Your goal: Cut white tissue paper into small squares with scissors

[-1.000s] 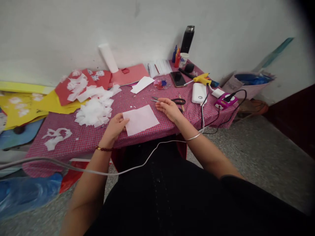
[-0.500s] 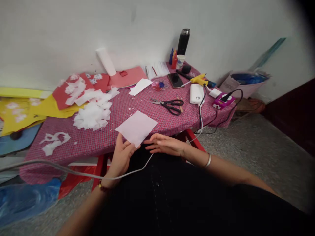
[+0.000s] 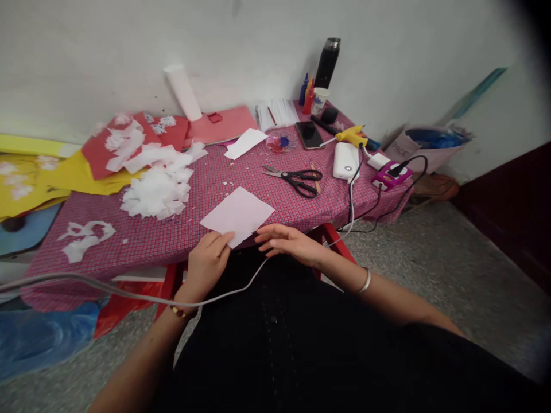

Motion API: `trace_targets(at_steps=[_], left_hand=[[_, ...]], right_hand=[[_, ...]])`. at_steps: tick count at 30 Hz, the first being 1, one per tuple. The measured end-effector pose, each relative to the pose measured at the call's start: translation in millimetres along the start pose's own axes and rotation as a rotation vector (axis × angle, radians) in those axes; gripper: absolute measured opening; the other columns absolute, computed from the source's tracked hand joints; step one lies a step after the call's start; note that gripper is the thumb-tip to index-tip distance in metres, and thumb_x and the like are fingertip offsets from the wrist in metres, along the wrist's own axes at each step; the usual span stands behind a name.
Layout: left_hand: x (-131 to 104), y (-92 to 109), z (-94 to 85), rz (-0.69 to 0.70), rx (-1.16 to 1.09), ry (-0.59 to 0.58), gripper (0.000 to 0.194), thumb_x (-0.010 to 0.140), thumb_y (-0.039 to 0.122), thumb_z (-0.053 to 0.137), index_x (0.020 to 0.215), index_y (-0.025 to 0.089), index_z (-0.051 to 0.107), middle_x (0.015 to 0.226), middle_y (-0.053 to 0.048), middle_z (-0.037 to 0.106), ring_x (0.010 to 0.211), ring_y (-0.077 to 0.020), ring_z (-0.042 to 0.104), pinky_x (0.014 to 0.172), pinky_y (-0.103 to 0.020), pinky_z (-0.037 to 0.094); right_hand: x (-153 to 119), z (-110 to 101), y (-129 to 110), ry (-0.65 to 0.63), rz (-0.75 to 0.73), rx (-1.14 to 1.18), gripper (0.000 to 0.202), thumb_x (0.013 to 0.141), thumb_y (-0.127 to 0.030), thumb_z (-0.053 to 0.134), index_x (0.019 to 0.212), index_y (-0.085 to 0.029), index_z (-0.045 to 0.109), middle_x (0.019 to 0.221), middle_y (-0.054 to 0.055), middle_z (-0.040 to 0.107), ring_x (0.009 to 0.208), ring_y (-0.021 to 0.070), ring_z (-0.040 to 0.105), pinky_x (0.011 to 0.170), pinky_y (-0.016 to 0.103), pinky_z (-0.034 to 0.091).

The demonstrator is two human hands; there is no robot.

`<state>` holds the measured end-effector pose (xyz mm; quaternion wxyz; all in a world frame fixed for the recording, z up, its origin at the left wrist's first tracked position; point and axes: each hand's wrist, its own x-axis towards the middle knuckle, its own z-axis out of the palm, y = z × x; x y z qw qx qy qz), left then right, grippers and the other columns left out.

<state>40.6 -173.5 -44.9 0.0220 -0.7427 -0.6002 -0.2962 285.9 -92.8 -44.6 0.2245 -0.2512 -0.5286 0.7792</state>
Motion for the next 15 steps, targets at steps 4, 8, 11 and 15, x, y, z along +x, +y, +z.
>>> trace_targets(at_steps=[4, 8, 11, 15], left_hand=[[3.2, -1.9, -13.3, 0.072, 0.175, 0.048, 0.02, 0.092, 0.02, 0.055, 0.094, 0.018, 0.074, 0.076, -0.006, 0.062, 0.075, -0.0216, 0.056, 0.07, -0.033, 0.047], [1.6, -5.0, -20.8, 0.059, 0.23, 0.106, 0.016, 0.089, 0.023, 0.061, 0.094, 0.02, 0.076, 0.087, -0.009, 0.064, 0.08, -0.024, 0.056, 0.075, -0.038, 0.046], [2.3, -8.1, -21.1, 0.05, 0.177, 0.147, 0.013, 0.087, 0.021, 0.063, 0.088, 0.02, 0.075, 0.112, -0.013, 0.066, 0.096, -0.0264, 0.06, 0.087, -0.043, 0.045], [5.9, -10.7, -19.3, -0.003, 0.033, 0.162, 0.01, 0.088, 0.019, 0.063, 0.084, 0.019, 0.072, 0.109, -0.011, 0.071, 0.1, -0.0254, 0.062, 0.091, -0.044, 0.046]], right_hand=[[0.7, -17.3, -10.7, 0.355, -0.285, -0.747, 0.019, 0.087, -0.019, 0.055, 0.103, -0.02, 0.066, 0.092, 0.006, 0.067, 0.084, 0.019, 0.064, 0.082, 0.037, 0.051], [9.1, -32.0, -27.6, 0.378, -0.474, -1.122, 0.03, 0.086, -0.013, 0.056, 0.114, -0.021, 0.065, 0.103, 0.008, 0.064, 0.101, 0.0227, 0.061, 0.094, 0.04, 0.048], [21.4, -34.5, -33.5, 0.221, -0.484, -1.24, 0.049, 0.081, -0.011, 0.063, 0.128, -0.024, 0.059, 0.13, 0.011, 0.056, 0.125, 0.0264, 0.051, 0.105, 0.046, 0.041], [37.4, -33.0, -29.9, 0.177, -0.47, -1.288, 0.04, 0.08, -0.016, 0.071, 0.119, -0.024, 0.064, 0.143, 0.013, 0.049, 0.134, 0.0298, 0.044, 0.107, 0.053, 0.037]])
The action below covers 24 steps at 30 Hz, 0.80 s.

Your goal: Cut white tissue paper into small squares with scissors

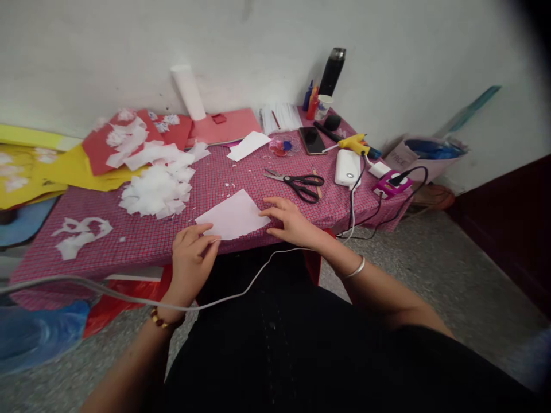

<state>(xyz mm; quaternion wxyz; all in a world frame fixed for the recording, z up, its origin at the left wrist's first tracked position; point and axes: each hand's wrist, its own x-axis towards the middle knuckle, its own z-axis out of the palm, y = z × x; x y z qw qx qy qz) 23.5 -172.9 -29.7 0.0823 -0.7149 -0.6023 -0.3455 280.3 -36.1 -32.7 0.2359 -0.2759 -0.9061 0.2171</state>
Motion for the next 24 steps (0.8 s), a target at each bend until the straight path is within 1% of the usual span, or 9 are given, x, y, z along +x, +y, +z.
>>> trace_targets(at_steps=[3, 7, 9, 12, 15, 17, 19, 21, 24], left_hand=[[0.8, -1.4, 1.0, -0.048, -0.079, -0.002, 0.01, 0.089, 0.02, 0.061, 0.083, 0.018, 0.07, 0.098, -0.009, 0.073, 0.095, -0.0237, 0.064, 0.09, -0.042, 0.048], [-1.8, -5.8, 1.0, -0.125, -0.114, -0.018, 0.01, 0.089, 0.021, 0.06, 0.086, 0.018, 0.069, 0.092, -0.007, 0.075, 0.093, -0.0224, 0.066, 0.089, -0.041, 0.049], [-3.2, -9.7, 0.3, -0.157, -0.112, -0.047, 0.009, 0.087, 0.021, 0.062, 0.089, 0.019, 0.07, 0.093, -0.007, 0.075, 0.093, -0.022, 0.066, 0.088, -0.04, 0.049], [-3.2, -16.6, -1.2, -0.203, -0.073, -0.11, 0.012, 0.082, 0.018, 0.064, 0.092, 0.02, 0.071, 0.098, -0.006, 0.075, 0.099, -0.0234, 0.065, 0.092, -0.043, 0.047], [1.0, -22.6, -2.5, -0.225, -0.054, -0.154, 0.011, 0.082, 0.019, 0.063, 0.086, 0.022, 0.072, 0.102, -0.005, 0.075, 0.104, -0.0249, 0.064, 0.096, -0.046, 0.044], [7.0, -25.5, -3.5, -0.226, -0.086, -0.162, 0.01, 0.083, 0.023, 0.061, 0.082, 0.023, 0.071, 0.101, -0.005, 0.075, 0.103, -0.0248, 0.064, 0.096, -0.045, 0.044], [16.0, -27.7, -4.3, -0.253, -0.125, -0.177, 0.013, 0.084, 0.028, 0.059, 0.078, 0.023, 0.07, 0.093, -0.004, 0.075, 0.096, -0.0242, 0.066, 0.091, -0.041, 0.046], [27.7, -29.4, -4.5, -0.318, -0.146, -0.211, 0.018, 0.084, 0.033, 0.057, 0.075, 0.022, 0.068, 0.082, -0.003, 0.073, 0.083, -0.0226, 0.065, 0.081, -0.037, 0.048], [48.7, -31.1, -2.2, -0.41, -0.164, -0.255, 0.023, 0.084, 0.038, 0.056, 0.072, 0.022, 0.066, 0.07, 0.0, 0.067, 0.068, -0.0191, 0.06, 0.068, -0.031, 0.044]], right_hand=[[4.7, 8.1, 3.7, 0.051, 0.018, -0.006, 0.024, 0.081, -0.017, 0.072, 0.103, -0.023, 0.068, 0.137, 0.011, 0.055, 0.13, 0.0281, 0.049, 0.106, 0.051, 0.038], [6.7, 14.8, 7.9, 0.098, 0.029, 0.014, 0.005, 0.085, -0.018, 0.068, 0.087, -0.023, 0.069, 0.126, 0.008, 0.063, 0.119, 0.0249, 0.057, 0.102, 0.047, 0.041], [6.8, 16.4, 8.2, 0.108, 0.039, 0.018, 0.006, 0.087, -0.018, 0.066, 0.082, -0.022, 0.068, 0.122, 0.007, 0.066, 0.114, 0.0246, 0.059, 0.099, 0.046, 0.042], [6.4, 17.3, 6.8, 0.117, 0.049, 0.009, 0.009, 0.087, -0.017, 0.064, 0.079, -0.021, 0.066, 0.119, 0.007, 0.068, 0.11, 0.0251, 0.061, 0.096, 0.046, 0.043], [6.0, 16.7, 4.4, 0.118, 0.067, 0.019, 0.009, 0.086, -0.017, 0.064, 0.078, -0.021, 0.065, 0.118, 0.007, 0.068, 0.108, 0.0253, 0.061, 0.096, 0.046, 0.042], [5.8, 16.3, 3.0, 0.117, 0.087, 0.034, 0.009, 0.086, -0.017, 0.064, 0.077, -0.021, 0.065, 0.117, 0.007, 0.068, 0.107, 0.0251, 0.062, 0.096, 0.046, 0.042], [5.9, 16.4, 2.2, 0.119, 0.107, 0.043, 0.01, 0.087, -0.018, 0.063, 0.077, -0.022, 0.064, 0.117, 0.006, 0.068, 0.108, 0.0247, 0.062, 0.096, 0.046, 0.042], [6.3, 17.1, 1.7, 0.123, 0.122, 0.043, 0.012, 0.088, -0.019, 0.062, 0.076, -0.022, 0.064, 0.116, 0.006, 0.068, 0.107, 0.0244, 0.062, 0.096, 0.045, 0.042], [7.0, 18.1, 0.4, 0.132, 0.138, 0.027, 0.013, 0.089, -0.021, 0.061, 0.075, -0.021, 0.063, 0.117, 0.007, 0.068, 0.107, 0.025, 0.062, 0.095, 0.045, 0.043]])
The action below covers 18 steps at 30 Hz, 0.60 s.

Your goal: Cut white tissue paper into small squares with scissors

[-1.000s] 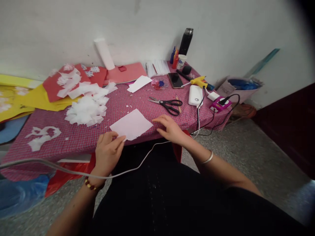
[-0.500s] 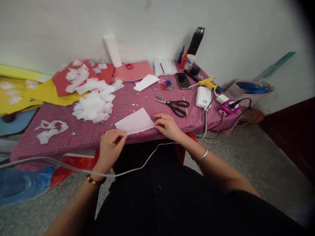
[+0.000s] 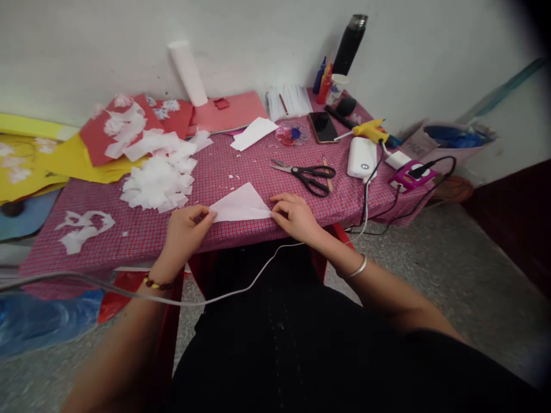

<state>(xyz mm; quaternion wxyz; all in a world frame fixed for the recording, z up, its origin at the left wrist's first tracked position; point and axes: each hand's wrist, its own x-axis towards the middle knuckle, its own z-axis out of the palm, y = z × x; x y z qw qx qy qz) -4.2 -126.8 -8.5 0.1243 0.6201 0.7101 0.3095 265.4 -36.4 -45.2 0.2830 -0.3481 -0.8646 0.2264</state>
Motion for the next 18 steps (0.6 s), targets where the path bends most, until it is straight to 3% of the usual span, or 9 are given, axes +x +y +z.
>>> trace_targets(at_steps=[4, 8, 10, 14, 18], left_hand=[[25.1, 8.3, 1.1, -0.048, -0.104, -0.04, 0.024, 0.082, 0.04, 0.057, 0.07, 0.02, 0.063, 0.062, 0.001, 0.058, 0.058, -0.0155, 0.05, 0.057, -0.028, 0.037], [34.6, 11.1, 5.0, -0.09, -0.111, -0.193, 0.024, 0.078, 0.04, 0.057, 0.067, 0.019, 0.062, 0.057, 0.002, 0.055, 0.053, -0.0138, 0.045, 0.051, -0.026, 0.032], [32.1, 11.0, 6.3, -0.071, -0.051, -0.256, 0.025, 0.078, 0.04, 0.057, 0.066, 0.019, 0.063, 0.058, 0.001, 0.057, 0.055, -0.0148, 0.048, 0.053, -0.027, 0.032], [18.8, 10.7, 2.4, -0.027, 0.019, -0.25, 0.037, 0.087, 0.047, 0.05, 0.068, 0.019, 0.065, 0.064, -0.001, 0.062, 0.062, -0.0167, 0.053, 0.058, -0.028, 0.037], [0.2, 4.9, -6.3, -0.066, -0.109, -0.285, 0.032, 0.075, 0.044, 0.067, 0.094, 0.019, 0.069, 0.079, -0.002, 0.067, 0.072, -0.0184, 0.06, 0.068, -0.03, 0.046]], right_hand=[[-2.3, -2.8, -2.0, 0.033, 0.013, 0.003, 0.013, 0.088, -0.02, 0.061, 0.075, -0.02, 0.063, 0.117, 0.009, 0.068, 0.104, 0.0254, 0.062, 0.093, 0.044, 0.043], [-8.3, -10.9, 0.2, 0.027, 0.027, 0.009, 0.016, 0.086, -0.017, 0.063, 0.071, -0.019, 0.061, 0.114, 0.01, 0.069, 0.105, 0.0256, 0.062, 0.094, 0.044, 0.044], [-10.5, -14.9, 2.1, 0.01, 0.037, -0.009, 0.017, 0.085, -0.017, 0.063, 0.068, -0.019, 0.061, 0.113, 0.01, 0.069, 0.105, 0.0262, 0.062, 0.094, 0.044, 0.045], [-11.3, -18.9, 3.8, -0.014, 0.042, -0.038, 0.018, 0.085, -0.018, 0.063, 0.068, -0.02, 0.06, 0.113, 0.01, 0.069, 0.106, 0.0272, 0.062, 0.094, 0.046, 0.046], [-11.1, -19.2, 4.5, -0.025, 0.035, -0.033, 0.017, 0.084, -0.017, 0.064, 0.067, -0.019, 0.06, 0.115, 0.012, 0.068, 0.108, 0.0275, 0.062, 0.096, 0.046, 0.046]])
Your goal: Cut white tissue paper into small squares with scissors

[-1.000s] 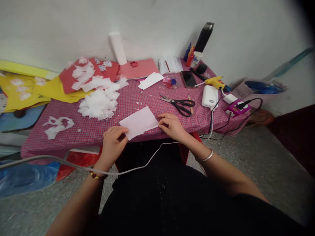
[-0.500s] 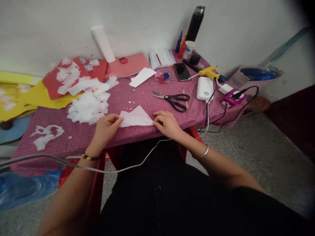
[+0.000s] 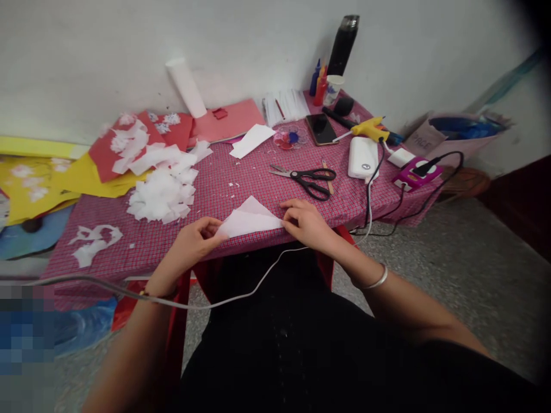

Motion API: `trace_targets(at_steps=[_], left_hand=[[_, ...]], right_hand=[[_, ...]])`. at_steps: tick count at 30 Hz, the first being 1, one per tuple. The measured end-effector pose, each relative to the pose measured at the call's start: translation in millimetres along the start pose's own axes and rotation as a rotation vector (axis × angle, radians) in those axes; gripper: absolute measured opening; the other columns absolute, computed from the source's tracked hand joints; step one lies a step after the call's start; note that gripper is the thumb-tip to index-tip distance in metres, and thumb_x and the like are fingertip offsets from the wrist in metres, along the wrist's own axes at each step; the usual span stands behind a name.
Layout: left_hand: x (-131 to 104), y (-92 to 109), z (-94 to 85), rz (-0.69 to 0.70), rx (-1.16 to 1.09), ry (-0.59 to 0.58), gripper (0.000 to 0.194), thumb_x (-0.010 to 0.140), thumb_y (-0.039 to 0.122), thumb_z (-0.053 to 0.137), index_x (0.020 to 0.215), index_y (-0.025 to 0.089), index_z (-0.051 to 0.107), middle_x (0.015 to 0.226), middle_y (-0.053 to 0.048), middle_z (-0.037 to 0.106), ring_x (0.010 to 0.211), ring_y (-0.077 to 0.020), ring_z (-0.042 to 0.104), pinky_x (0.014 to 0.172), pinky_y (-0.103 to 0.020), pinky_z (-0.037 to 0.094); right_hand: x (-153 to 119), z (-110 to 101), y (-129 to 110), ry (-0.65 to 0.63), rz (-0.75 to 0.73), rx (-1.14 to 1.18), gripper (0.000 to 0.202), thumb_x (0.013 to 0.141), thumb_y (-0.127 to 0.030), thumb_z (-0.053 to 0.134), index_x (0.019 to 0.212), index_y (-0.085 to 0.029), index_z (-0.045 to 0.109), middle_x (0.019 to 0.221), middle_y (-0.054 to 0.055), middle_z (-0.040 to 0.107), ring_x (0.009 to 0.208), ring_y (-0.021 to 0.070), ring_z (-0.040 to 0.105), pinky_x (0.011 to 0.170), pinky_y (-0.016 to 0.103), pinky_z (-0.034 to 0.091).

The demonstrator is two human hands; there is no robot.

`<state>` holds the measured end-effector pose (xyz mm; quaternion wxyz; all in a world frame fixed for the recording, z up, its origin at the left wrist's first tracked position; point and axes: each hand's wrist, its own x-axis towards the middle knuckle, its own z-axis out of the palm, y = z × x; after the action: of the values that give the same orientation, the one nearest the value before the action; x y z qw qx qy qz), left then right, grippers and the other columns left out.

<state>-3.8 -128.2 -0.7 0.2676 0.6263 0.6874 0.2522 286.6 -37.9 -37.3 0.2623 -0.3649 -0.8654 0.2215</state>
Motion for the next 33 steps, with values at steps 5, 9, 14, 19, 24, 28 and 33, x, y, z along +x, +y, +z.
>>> trace_targets(at_steps=[5, 9, 14, 19, 24, 28, 33], left_hand=[[-18.0, -16.3, 6.3, 0.026, -0.141, 0.098, 0.057, 0.073, 0.032, 0.067, 0.128, 0.019, 0.057, 0.084, -0.001, 0.065, 0.079, -0.0182, 0.063, 0.079, -0.035, 0.049], [-20.3, -20.3, 14.5, -0.009, -0.207, 0.183, 0.058, 0.078, 0.029, 0.062, 0.134, 0.016, 0.052, 0.077, 0.001, 0.064, 0.072, -0.0155, 0.061, 0.074, -0.032, 0.048], [-12.5, -14.7, 16.1, -0.027, -0.094, 0.197, 0.053, 0.08, 0.025, 0.058, 0.131, 0.013, 0.053, 0.073, 0.002, 0.063, 0.067, -0.0148, 0.059, 0.071, -0.031, 0.047], [0.0, -15.8, 19.5, -0.018, 0.071, 0.195, 0.043, 0.081, 0.027, 0.059, 0.123, 0.016, 0.06, 0.069, 0.002, 0.061, 0.061, -0.0153, 0.056, 0.062, -0.029, 0.042], [7.1, -20.1, 23.7, 0.006, 0.152, 0.24, 0.039, 0.081, 0.029, 0.061, 0.118, 0.018, 0.064, 0.068, 0.002, 0.06, 0.061, -0.0166, 0.055, 0.062, -0.03, 0.041], [6.4, -22.3, 25.3, 0.031, 0.18, 0.257, 0.026, 0.083, 0.03, 0.06, 0.103, 0.017, 0.07, 0.068, 0.0, 0.06, 0.063, -0.0173, 0.055, 0.064, -0.03, 0.041], [7.7, -26.8, 25.3, 0.132, 0.357, 0.323, 0.021, 0.088, 0.037, 0.059, 0.089, 0.02, 0.071, 0.08, -0.005, 0.063, 0.075, -0.0212, 0.058, 0.069, -0.033, 0.043]], right_hand=[[-1.2, -0.3, 2.6, -0.008, 0.004, 0.027, 0.016, 0.084, -0.018, 0.064, 0.069, -0.02, 0.06, 0.118, 0.011, 0.067, 0.109, 0.0283, 0.062, 0.096, 0.048, 0.045], [-2.0, -1.7, 3.0, -0.022, -0.005, 0.028, 0.017, 0.084, -0.018, 0.063, 0.067, -0.02, 0.059, 0.119, 0.012, 0.067, 0.108, 0.0278, 0.062, 0.095, 0.048, 0.046], [-3.2, -4.9, 1.8, -0.055, -0.048, -0.015, 0.015, 0.08, -0.013, 0.06, 0.066, -0.02, 0.056, 0.121, 0.014, 0.065, 0.11, 0.0288, 0.061, 0.096, 0.048, 0.045], [-4.3, -9.6, 0.5, -0.112, -0.101, -0.057, 0.013, 0.078, -0.012, 0.06, 0.068, -0.02, 0.057, 0.126, 0.013, 0.062, 0.115, 0.0296, 0.058, 0.097, 0.049, 0.043], [-3.8, -12.4, -0.7, -0.15, -0.106, -0.058, 0.014, 0.078, -0.012, 0.061, 0.067, -0.02, 0.057, 0.128, 0.012, 0.061, 0.119, 0.0309, 0.056, 0.098, 0.05, 0.042], [-3.6, -12.3, 1.1, -0.161, -0.092, -0.055, 0.013, 0.079, -0.014, 0.063, 0.068, -0.02, 0.058, 0.128, 0.013, 0.061, 0.117, 0.031, 0.056, 0.098, 0.05, 0.042], [-3.1, -12.7, 1.7, -0.159, -0.071, -0.056, 0.013, 0.078, -0.014, 0.063, 0.068, -0.02, 0.057, 0.129, 0.011, 0.062, 0.115, 0.0296, 0.057, 0.099, 0.049, 0.042]])
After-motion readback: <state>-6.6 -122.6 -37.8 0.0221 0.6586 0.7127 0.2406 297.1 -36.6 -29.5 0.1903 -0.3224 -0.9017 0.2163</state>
